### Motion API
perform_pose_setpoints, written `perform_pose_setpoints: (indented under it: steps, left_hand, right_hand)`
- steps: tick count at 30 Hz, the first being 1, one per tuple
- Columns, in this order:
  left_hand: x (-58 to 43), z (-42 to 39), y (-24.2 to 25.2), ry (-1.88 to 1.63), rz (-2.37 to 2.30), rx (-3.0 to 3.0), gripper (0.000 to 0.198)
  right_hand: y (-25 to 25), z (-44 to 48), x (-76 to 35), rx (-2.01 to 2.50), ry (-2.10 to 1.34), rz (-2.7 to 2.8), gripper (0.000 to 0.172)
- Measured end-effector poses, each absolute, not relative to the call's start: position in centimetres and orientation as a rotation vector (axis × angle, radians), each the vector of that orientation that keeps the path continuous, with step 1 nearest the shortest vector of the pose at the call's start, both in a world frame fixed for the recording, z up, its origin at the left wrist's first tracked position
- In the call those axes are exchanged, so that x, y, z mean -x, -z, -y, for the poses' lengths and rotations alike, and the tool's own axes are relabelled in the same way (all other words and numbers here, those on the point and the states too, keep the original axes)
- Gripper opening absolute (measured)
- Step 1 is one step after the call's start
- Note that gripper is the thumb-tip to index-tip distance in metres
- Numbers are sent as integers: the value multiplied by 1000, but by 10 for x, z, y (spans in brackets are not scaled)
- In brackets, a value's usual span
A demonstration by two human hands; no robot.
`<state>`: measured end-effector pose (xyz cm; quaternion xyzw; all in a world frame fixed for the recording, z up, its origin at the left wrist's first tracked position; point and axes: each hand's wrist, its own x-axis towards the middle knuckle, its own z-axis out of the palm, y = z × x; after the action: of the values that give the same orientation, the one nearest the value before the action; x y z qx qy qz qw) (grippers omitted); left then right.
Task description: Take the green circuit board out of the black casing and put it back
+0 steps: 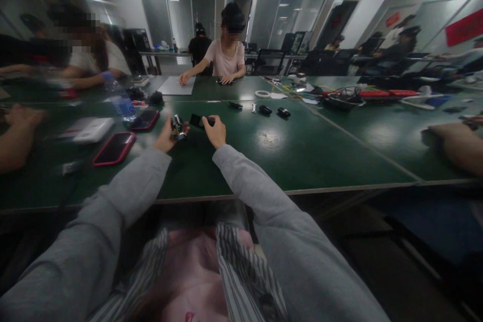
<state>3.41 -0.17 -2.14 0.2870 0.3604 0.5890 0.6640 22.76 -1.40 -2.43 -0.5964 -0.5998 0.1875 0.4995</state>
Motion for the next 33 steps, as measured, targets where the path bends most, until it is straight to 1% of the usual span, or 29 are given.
perform_pose_setpoints:
  steps: [6,11,14,22,29,33]
  left_hand:
    - [-26,1,14,-1345,-778,-571,66]
    - [-24,1,12,-1347,-776,-547,64]
    - [-24,3,10,-1351,-765,-546,64]
    - [-21,2,10,-1339,-676,-522,64]
    - [-21,4,9,-1312,-652,-545,64]
    - [-22,7,5,-1291,-639,-546,65]
  right_hand:
    - [31,5,-234,1555,-711,1461,52]
    - [32,-1,-238,1562,-769,1468,53]
    - [34,-5,-239,1576,-725,1504,50]
    - [30,-3,-243,1792,-433,1638,39]
    - [20,7,-242,1825,-332,1688,38]
    - [18,8,-243,1813,-345,1714,38]
